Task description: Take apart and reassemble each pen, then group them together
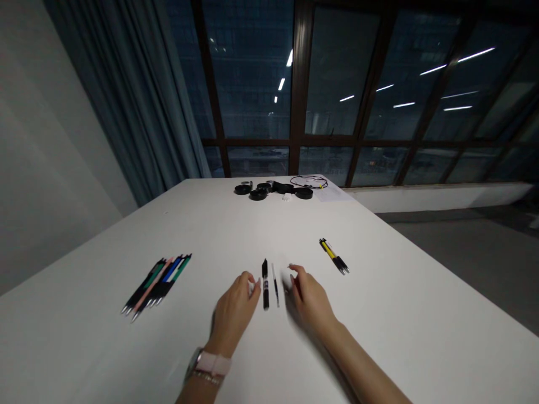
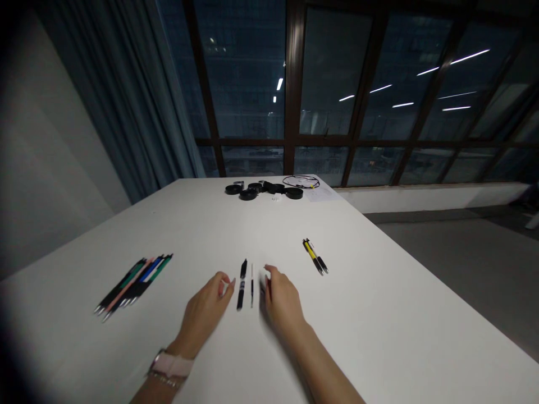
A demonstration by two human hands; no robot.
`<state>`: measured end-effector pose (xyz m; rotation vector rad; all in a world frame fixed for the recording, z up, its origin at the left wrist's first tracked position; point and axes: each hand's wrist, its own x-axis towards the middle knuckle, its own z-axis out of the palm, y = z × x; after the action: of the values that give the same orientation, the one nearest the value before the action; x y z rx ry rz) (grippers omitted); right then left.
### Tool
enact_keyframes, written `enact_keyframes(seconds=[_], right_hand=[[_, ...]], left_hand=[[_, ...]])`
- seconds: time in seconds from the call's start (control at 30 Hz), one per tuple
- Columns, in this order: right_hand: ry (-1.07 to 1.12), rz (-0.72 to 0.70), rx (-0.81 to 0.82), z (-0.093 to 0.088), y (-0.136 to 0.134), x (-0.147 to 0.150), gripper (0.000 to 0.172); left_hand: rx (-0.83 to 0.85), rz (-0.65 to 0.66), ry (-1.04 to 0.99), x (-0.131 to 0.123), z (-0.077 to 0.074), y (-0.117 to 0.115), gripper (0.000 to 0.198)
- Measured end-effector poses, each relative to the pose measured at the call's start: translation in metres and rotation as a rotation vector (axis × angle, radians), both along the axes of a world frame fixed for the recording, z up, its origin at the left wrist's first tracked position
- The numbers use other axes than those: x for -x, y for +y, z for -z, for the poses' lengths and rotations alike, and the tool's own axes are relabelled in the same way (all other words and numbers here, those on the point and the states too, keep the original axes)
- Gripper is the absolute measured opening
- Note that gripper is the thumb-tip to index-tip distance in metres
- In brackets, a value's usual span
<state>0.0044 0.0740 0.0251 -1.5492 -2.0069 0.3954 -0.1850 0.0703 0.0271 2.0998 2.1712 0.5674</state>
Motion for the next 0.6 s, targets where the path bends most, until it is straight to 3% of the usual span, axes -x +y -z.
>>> enact_keyframes(seconds=[0.1, 0.3, 0.6], right_hand=[[-0.140, -0.102, -0.075, 0.001, -0.005, 0.013, 0.039], [-0.407, -0.125, -0.080, -0.006, -0.009, 0.036, 0.043], [-0.505, -0.096, 0.006, -0.008, -0.013, 0.047, 0.045]], left_hand=[[-0.006, 0.044, 0.027, -0.006, 0.003, 0.000, 0.021], [-0.039, 0.060, 0.055, -0.011, 0.006, 0.000, 0.022], [-0.011, 0.116, 0.071, -0.011, 0.012, 0.002, 0.036]])
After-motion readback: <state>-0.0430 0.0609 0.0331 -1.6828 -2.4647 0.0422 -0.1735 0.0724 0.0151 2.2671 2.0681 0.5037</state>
